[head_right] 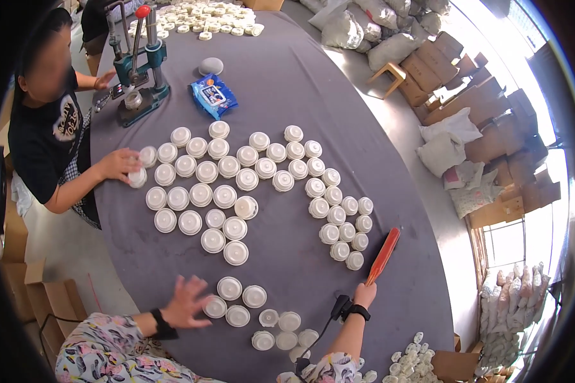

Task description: Sorting and organizing white plastic parts on a workshop table.

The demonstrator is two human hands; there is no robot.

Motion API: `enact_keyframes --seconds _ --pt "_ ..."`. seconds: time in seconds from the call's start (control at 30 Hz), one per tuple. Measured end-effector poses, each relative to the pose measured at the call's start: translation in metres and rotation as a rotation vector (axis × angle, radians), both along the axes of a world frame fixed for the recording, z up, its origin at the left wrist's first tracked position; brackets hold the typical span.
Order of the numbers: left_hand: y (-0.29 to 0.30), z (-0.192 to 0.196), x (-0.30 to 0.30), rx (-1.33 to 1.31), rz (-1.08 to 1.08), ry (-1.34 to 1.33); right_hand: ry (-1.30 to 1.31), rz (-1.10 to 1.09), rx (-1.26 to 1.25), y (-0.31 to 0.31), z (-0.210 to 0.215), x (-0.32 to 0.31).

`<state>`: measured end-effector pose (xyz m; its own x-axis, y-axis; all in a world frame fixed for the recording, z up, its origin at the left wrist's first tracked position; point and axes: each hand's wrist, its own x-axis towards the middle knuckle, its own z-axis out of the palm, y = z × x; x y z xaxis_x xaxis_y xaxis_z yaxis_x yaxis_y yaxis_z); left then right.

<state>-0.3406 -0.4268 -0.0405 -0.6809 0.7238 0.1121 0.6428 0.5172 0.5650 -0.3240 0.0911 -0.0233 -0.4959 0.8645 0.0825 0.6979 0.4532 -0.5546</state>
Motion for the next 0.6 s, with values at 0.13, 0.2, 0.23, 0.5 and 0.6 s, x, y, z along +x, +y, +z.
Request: enact_keyframes --seconds 0.13,0.2,0.23,0.5,0.6 --pt "0.045 0.001 0.007 -0.249 -0.087 0.024 -0.122 0.181 0.002 -0.040 -0.013 -0.028" --pt "0.049 0.002 -0.013 -0.219 -0.069 0.047 -0.081 0.221 -0.087 -0.062 -0.007 -0.038" --pt "0.048 0.002 -0.025 -0.189 -0.047 0.077 -0.080 0.278 -0.119 -0.078 -0.003 -0.041" --pt "0.064 0.017 -0.083 -0.223 0.035 0.076 -0.059 0.500 -0.261 -0.179 0.019 -0.036" --pt "0.069 0.033 -0.073 -0.148 -0.019 0.036 0.007 0.392 -0.332 -0.188 0.046 0.022"
